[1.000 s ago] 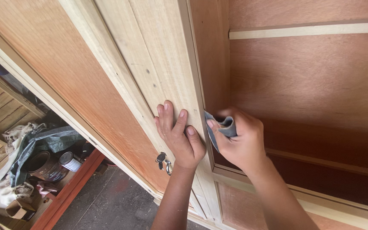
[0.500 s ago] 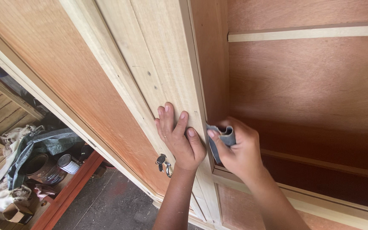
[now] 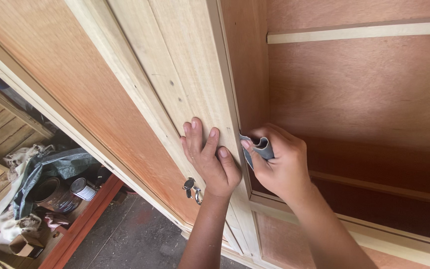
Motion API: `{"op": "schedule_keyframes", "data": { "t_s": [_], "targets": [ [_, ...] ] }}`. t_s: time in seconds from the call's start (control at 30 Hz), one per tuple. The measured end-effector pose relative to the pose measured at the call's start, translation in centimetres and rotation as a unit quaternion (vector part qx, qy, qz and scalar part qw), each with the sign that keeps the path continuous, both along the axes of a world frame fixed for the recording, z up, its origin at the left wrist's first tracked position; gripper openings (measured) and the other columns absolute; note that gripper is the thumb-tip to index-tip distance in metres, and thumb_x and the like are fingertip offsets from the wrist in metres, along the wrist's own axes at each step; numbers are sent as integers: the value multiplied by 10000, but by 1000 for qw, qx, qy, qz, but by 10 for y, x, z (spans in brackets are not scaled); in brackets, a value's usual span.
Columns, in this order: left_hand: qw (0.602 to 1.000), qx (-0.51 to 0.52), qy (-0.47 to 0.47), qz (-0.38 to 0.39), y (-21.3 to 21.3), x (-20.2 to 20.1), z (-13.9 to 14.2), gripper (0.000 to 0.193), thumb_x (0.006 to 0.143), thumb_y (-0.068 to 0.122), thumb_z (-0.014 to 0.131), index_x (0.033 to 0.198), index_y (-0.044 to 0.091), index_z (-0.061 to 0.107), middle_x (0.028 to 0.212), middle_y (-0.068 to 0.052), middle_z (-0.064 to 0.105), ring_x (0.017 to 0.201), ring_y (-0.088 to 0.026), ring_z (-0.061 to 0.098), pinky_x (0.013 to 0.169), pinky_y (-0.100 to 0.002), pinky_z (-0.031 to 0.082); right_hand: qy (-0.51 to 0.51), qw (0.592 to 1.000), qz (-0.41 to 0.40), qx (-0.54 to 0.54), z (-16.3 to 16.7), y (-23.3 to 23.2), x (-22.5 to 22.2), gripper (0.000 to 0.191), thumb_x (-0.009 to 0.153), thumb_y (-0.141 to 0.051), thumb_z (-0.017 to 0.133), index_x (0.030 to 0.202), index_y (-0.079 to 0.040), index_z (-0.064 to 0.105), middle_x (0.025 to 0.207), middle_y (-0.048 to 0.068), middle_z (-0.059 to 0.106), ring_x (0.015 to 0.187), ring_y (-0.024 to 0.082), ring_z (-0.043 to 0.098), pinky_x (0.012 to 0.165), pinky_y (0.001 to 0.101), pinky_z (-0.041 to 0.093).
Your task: The person sands the wooden frame and edges of an unfinished cabinet using a piece of sandpaper held by hand. They work along the top rail, then move down the vertical stiles and inner edges, rubbing the sandpaper repeatedly over different frame sections and running a hand over the wood between passes.
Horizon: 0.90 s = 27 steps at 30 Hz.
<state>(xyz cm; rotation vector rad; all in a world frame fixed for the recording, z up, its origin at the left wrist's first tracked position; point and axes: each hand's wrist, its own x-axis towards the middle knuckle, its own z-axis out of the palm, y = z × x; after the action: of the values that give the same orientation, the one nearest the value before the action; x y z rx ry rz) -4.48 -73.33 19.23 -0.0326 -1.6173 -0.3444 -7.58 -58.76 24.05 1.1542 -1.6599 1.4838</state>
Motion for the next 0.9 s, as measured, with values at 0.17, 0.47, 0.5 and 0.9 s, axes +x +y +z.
{"op": "schedule_keyframes", "data": {
  "t_s": [0.17, 0.47, 0.5, 0.9],
  "targets": [
    [1000, 1, 3, -2, -1, 0, 0, 412, 1060, 142, 449, 1470, 112, 483, 1654, -216, 377, 1618, -385, 259, 1344, -546, 70, -8, 1000, -9, 2, 3, 0, 5, 109, 894, -45, 769, 884, -26, 662, 728, 68, 643, 613, 138, 643, 532, 287, 483],
    [1000, -6, 6, 0, -2, -2, 0, 415, 1071, 161, 441, 1482, 118, 467, 1652, -217, 378, 1612, -386, 269, 1343, -544, 78, 24, 999, -37, 17, 21, -8, -3, 189, 985, -149, 720, 895, -42, 593, 639, 33, 628, 540, 117, 660, 454, 273, 477],
    [1000, -5, 7, 1, -2, -2, 0, 415, 1070, 162, 444, 1482, 119, 469, 1651, -216, 382, 1611, -386, 271, 1341, -541, 79, 28, 999, -36, 6, 20, -9, -2, 187, 987, -150, 712, 890, -47, 588, 634, 39, 617, 549, 119, 659, 467, 283, 474],
    [1000, -12, 7, 3, -2, 0, 0, 406, 1084, 167, 429, 1485, 117, 469, 1652, -209, 379, 1611, -381, 262, 1343, -532, 85, 63, 997, -27, -26, 0, -15, -10, 168, 951, -34, 713, 871, -46, 566, 674, 81, 585, 558, 171, 612, 508, 319, 445]
  ]
}}
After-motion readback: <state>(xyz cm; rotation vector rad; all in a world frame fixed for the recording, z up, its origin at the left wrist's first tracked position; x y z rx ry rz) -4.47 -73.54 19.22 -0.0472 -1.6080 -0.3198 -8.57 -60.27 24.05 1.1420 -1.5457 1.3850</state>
